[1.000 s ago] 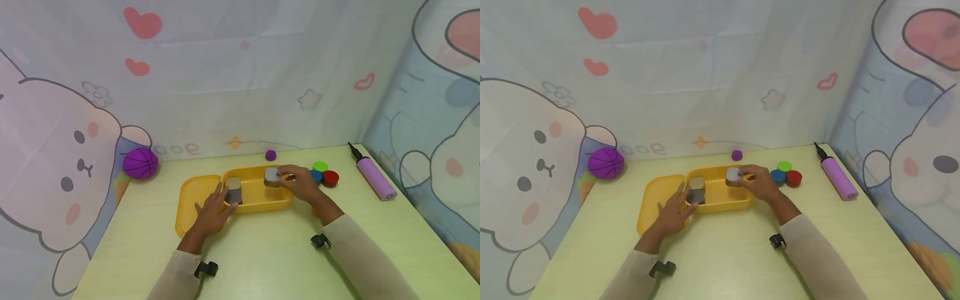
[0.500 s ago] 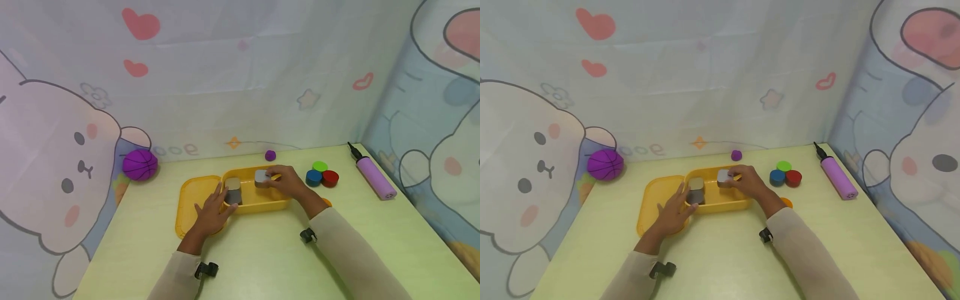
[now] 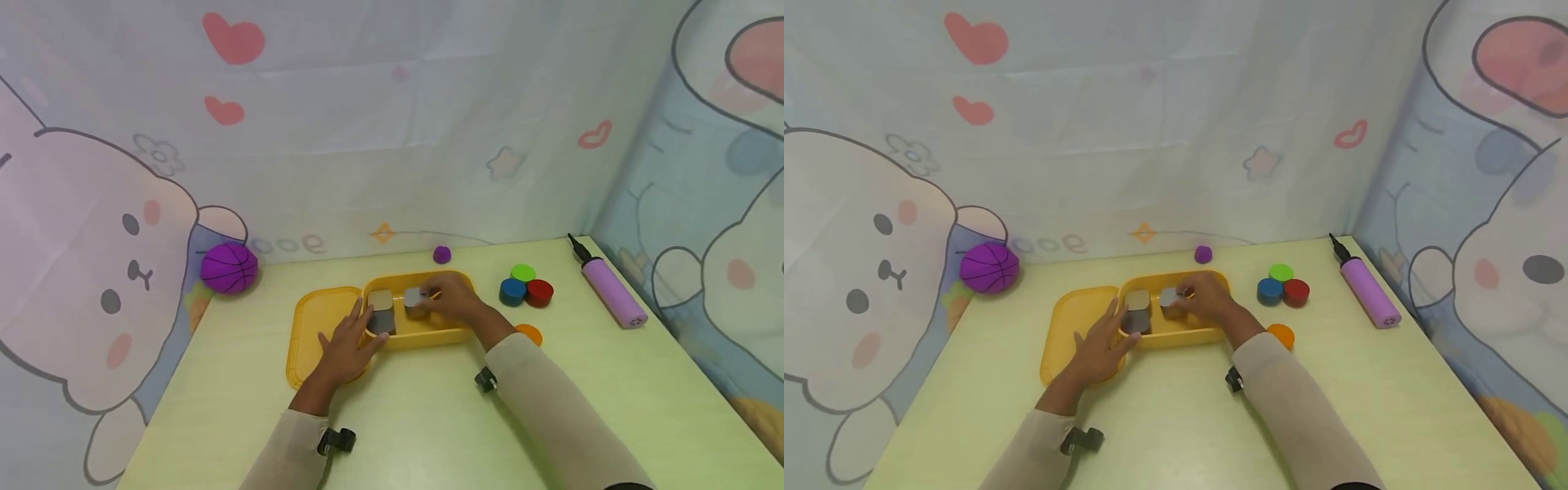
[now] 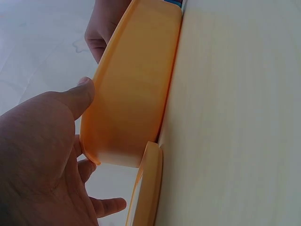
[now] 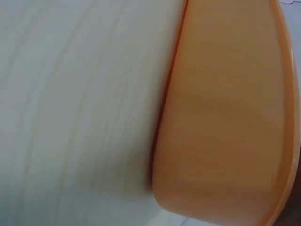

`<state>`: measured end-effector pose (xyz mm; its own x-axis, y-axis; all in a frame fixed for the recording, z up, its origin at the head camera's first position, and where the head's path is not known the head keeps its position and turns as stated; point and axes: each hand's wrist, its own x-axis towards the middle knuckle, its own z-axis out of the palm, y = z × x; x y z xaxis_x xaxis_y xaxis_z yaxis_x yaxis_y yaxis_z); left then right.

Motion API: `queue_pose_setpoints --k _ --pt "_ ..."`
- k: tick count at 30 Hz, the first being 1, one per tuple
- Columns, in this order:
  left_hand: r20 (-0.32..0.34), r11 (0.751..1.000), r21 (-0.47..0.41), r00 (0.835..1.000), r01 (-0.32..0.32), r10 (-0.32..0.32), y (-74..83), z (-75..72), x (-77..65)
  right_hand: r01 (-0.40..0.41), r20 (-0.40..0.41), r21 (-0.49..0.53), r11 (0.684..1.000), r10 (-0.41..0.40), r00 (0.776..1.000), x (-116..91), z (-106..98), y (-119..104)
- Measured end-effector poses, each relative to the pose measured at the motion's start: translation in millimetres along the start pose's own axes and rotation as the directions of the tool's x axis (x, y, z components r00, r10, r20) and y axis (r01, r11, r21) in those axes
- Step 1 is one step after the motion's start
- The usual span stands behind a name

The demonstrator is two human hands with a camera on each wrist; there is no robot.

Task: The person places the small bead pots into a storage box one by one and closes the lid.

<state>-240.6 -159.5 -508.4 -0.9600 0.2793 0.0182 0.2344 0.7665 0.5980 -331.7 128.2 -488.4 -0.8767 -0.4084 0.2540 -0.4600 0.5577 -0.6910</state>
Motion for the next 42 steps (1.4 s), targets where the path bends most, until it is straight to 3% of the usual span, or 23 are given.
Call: queue_pose_setpoints --k 13,33,42 --pt "-0.016 1.000 -0.019 1.000 -0.009 0.009 -0.5 -1.6 -1.7 -0.064 0.054 -0.080 0.995 0.068 0.996 11.0 11.2 -7.1" --pt "-0.012 1.000 -0.019 1.000 -0.011 0.011 1.6 -1.9 -2.5 -0.148 0.030 0.005 0.989 0.148 0.988 12.8 18.3 -18.4" --pt "-0.007 1.000 -0.025 1.000 -0.008 0.008 1.8 -1.2 -2.3 -0.177 -0.018 0.034 0.984 0.178 0.984 -0.9 1.2 -15.6"
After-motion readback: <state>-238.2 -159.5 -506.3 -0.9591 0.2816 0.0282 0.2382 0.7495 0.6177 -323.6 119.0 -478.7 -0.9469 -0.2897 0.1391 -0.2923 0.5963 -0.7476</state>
